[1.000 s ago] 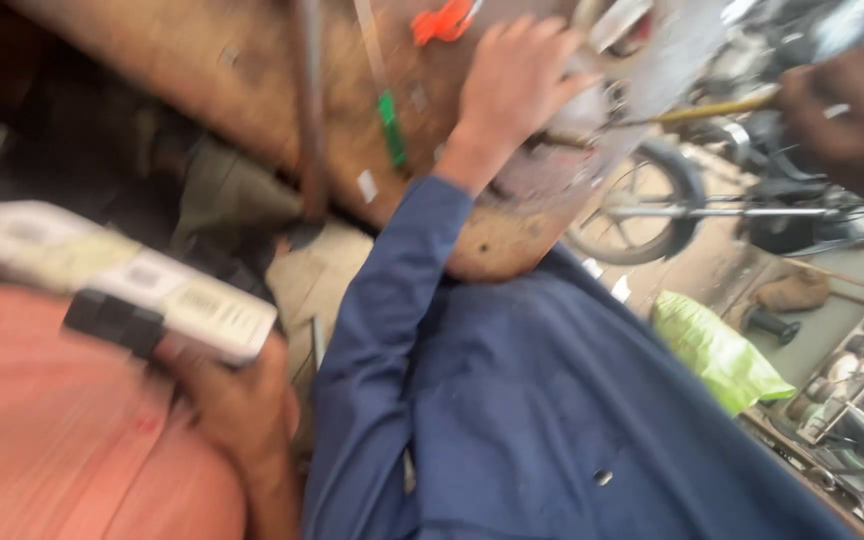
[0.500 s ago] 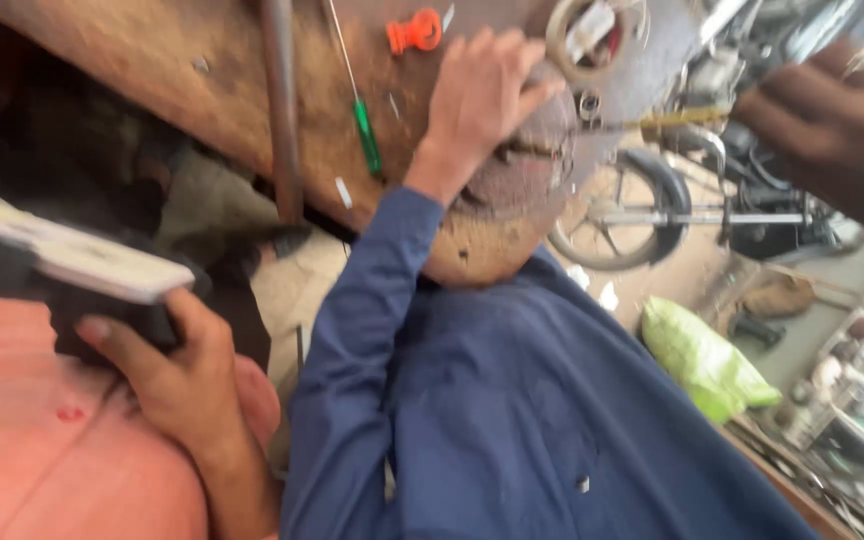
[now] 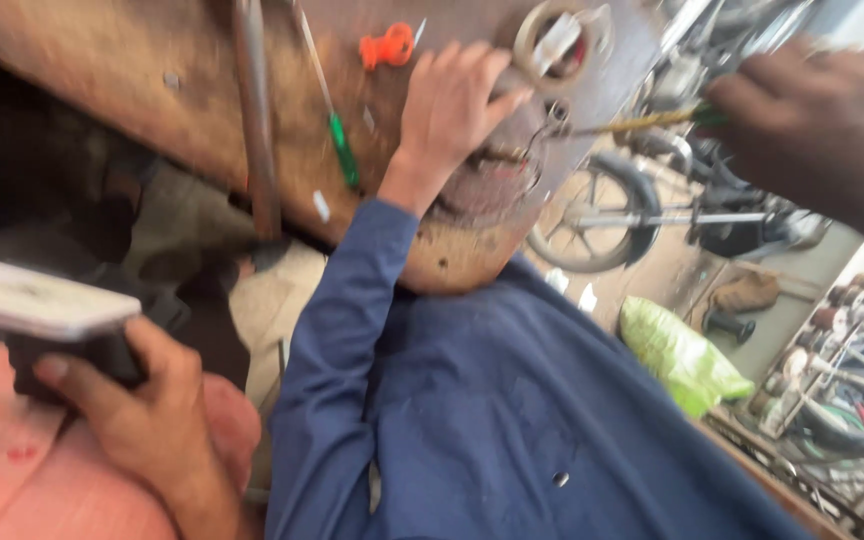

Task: The person uses a soldering iron to work on wires attached to a circular metal component on a workbench. They also use a hammer to tap the component and a screwdriver to adjust parts. The task involves repeated soldering and mechanical adjustments to the component.

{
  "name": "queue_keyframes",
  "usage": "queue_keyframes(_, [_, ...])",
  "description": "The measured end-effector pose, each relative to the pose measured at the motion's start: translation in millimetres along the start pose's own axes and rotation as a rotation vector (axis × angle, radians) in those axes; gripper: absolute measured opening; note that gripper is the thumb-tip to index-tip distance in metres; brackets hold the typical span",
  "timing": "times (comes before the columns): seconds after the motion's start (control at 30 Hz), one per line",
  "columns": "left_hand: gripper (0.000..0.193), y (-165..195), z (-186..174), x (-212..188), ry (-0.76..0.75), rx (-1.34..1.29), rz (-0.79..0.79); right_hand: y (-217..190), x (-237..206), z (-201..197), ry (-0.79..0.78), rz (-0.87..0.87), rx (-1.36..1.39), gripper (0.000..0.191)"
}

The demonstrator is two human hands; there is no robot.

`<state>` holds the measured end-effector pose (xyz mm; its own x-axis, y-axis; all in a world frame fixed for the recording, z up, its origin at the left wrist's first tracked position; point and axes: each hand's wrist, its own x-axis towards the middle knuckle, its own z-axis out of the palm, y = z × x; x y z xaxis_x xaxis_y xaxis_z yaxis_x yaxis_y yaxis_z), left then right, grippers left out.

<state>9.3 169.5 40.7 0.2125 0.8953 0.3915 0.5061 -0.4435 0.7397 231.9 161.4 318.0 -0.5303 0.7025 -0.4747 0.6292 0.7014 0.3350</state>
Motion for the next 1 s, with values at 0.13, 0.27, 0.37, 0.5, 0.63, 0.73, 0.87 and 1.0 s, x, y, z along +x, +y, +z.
queue_keyframes(0.13, [0.046,6,-7,7,-0.023,-0.023,-0.023,6,0,10,-0.261,0.085,0.042,0.017])
queue_keyframes(0.27, [0.043,9,-11,14,-0.109,-0.004,-0.053,14,2,22,-0.153,-0.062,0.146,0.043])
queue_keyframes(0.37, [0.044,7,-10,14,-0.099,0.000,-0.035,14,4,21,-0.009,-0.153,0.080,0.018])
queue_keyframes(0.5, [0.043,6,-10,5,-0.061,-0.043,-0.010,8,-5,11,-0.215,-0.032,-0.034,0.025])
queue_keyframes(0.63, [0.042,7,-12,2,-0.071,-0.026,-0.041,7,-15,1,-0.139,-0.011,-0.090,0.019])
queue_keyframes(0.73, [0.042,10,-15,4,-0.057,-0.026,-0.035,6,-19,-2,-0.229,0.017,-0.096,0.020])
queue_keyframes(0.87, [0.042,11,-15,5,-0.094,-0.030,-0.059,1,-19,-3,-0.080,-0.005,-0.060,0.019])
queue_keyframes(1.0, [0.045,9,-12,2,-0.056,-0.016,-0.027,-3,-19,-3,-0.051,-0.029,-0.113,0.014])
